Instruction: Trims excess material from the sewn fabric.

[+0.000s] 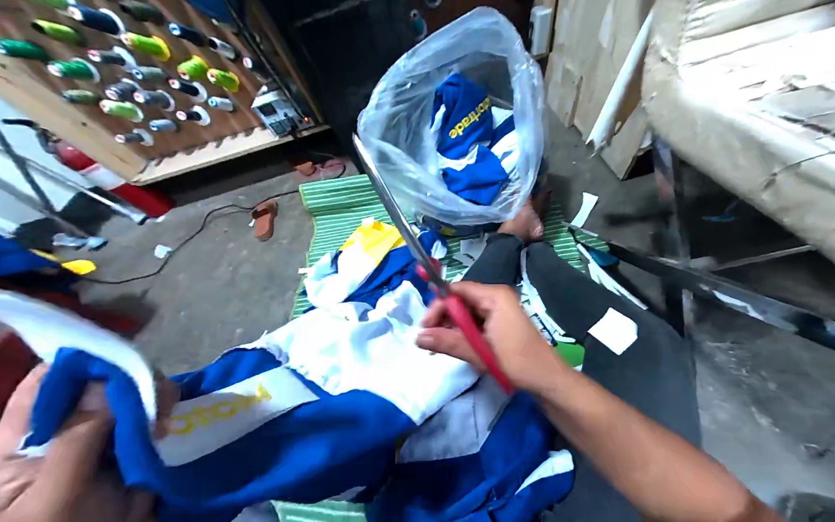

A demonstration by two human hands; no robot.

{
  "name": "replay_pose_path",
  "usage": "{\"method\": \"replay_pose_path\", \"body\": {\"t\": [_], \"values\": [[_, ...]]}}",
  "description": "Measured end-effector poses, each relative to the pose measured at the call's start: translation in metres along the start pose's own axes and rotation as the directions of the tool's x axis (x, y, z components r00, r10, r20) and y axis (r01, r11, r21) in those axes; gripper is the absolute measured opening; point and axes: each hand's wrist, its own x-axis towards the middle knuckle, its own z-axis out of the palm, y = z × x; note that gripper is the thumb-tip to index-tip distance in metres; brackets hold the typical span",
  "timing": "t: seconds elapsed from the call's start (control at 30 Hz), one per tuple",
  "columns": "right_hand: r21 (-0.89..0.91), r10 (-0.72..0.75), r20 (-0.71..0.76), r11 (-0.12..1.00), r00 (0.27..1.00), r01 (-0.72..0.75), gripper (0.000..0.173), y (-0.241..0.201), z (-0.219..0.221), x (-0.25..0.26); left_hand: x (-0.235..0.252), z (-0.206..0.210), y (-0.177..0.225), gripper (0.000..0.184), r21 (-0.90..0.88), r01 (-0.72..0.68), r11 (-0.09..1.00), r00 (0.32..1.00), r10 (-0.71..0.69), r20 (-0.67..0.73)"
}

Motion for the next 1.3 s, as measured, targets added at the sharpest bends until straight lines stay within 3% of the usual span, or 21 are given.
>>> {"method": "replay_pose_path", "body": {"t": [0.03,0.1,0.2,0.27,0.33,0.43,0.6,0.73,1.03,1.3], "values": [[-0.098,0.024,-0.045,0.995,0.999,-0.028,0.023,0.009,-0.015,-0.012,0.003,0.009,0.011,0.019,0.072,0.008,0.997,1.0,-0.008,0.005],[-0.21,0.11,-0.156,0.967,0.982,-0.141,0.029,0.028,-0.041,-0.042,0.012,0.074,0.03,0.015,0.17,0.085,0.982,0.996,-0.084,-0.01],[-0.243,0.26,-0.258,0.914,0.93,-0.323,0.039,0.046,-0.078,-0.095,0.019,0.158,-0.006,0.02,0.239,0.109,0.965,0.97,-0.156,0.188],[-0.202,0.337,-0.209,0.904,0.918,-0.378,0.044,0.05,-0.101,-0.135,0.02,0.199,-0.04,0.034,0.292,0.09,0.952,0.914,-0.195,0.356],[-0.092,0.419,-0.075,0.901,0.905,-0.425,0.057,0.049,-0.122,-0.176,0.017,0.237,-0.057,0.051,0.346,0.08,0.935,0.875,-0.232,0.425],[-0.084,0.509,-0.033,0.856,0.86,-0.51,0.055,0.04,-0.128,-0.216,0.012,0.274,-0.062,0.039,0.471,0.044,0.881,0.861,-0.273,0.43],[-0.059,0.578,-0.005,0.815,0.816,-0.577,0.057,0.045,-0.108,-0.221,-0.001,0.294,-0.066,0.023,0.537,-0.045,0.842,0.905,-0.194,0.38],[0.038,0.536,-0.008,0.843,0.844,-0.536,0.053,0.058,-0.1,-0.201,-0.009,0.294,-0.068,0.022,0.502,-0.059,0.863,0.915,-0.155,0.373],[0.049,0.488,-0.017,0.872,0.873,-0.487,0.048,0.057,-0.098,-0.183,-0.016,0.29,-0.071,0.022,0.397,-0.098,0.913,0.899,-0.089,0.428],[0.014,0.449,-0.153,0.892,0.88,-0.453,0.038,0.062,-0.086,-0.187,-0.016,0.286,-0.072,0.026,0.303,-0.065,0.951,0.868,-0.097,0.488]]}}
